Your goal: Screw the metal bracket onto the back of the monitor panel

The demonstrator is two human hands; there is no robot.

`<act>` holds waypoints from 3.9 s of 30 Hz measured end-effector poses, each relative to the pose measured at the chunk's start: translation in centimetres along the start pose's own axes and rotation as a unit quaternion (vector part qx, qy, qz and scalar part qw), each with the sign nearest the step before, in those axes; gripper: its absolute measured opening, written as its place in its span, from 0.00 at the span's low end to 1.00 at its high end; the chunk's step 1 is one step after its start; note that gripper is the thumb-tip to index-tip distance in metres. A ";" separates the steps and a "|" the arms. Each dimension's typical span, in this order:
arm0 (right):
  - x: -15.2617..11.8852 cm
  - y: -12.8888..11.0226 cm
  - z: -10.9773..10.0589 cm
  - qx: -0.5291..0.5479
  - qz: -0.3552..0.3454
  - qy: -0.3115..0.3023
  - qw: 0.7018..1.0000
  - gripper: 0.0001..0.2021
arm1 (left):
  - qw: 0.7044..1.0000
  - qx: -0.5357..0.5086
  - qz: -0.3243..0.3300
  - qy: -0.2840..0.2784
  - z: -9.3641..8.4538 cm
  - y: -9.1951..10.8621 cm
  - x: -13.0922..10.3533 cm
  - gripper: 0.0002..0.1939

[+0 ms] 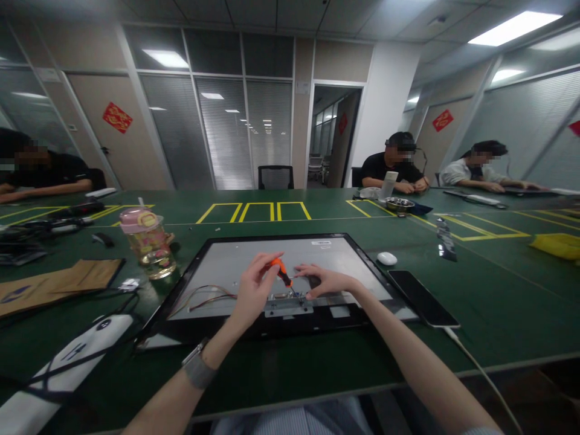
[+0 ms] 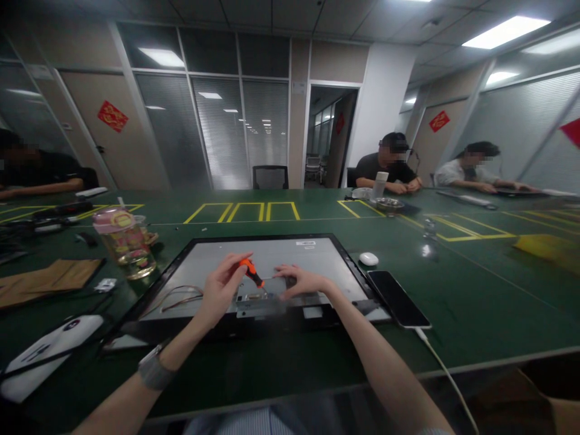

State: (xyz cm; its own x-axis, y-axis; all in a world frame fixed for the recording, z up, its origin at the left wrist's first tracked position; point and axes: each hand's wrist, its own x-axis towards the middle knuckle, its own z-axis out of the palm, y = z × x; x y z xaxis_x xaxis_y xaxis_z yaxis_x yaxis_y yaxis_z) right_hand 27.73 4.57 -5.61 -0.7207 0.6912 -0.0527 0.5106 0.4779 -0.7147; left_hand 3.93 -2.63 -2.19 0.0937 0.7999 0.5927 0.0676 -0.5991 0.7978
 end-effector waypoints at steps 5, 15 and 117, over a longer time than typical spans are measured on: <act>-0.1 -0.2 0.0 0.001 0.004 0.004 1.000 0.40 | 0.999 -0.036 -0.032 -0.019 0.0 0.1 -0.1 0.16; 0.0 0.1 0.0 -0.006 0.000 0.004 1.000 0.41 | 0.999 -0.024 -0.022 -0.013 0.0 0.4 -0.1 0.16; -0.1 -0.4 0.1 -0.005 0.005 0.000 1.000 0.39 | 1.000 0.024 0.004 0.014 0.0 -0.1 0.1 0.13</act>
State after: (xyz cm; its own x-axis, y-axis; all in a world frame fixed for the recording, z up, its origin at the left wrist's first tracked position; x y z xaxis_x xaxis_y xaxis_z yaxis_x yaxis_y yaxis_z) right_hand 27.55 4.26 -5.41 -0.7156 0.6960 -0.0591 0.5217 0.4764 -0.7077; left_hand 3.92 -2.51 -2.25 0.0665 0.7958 0.6020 0.1149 -0.6054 0.7876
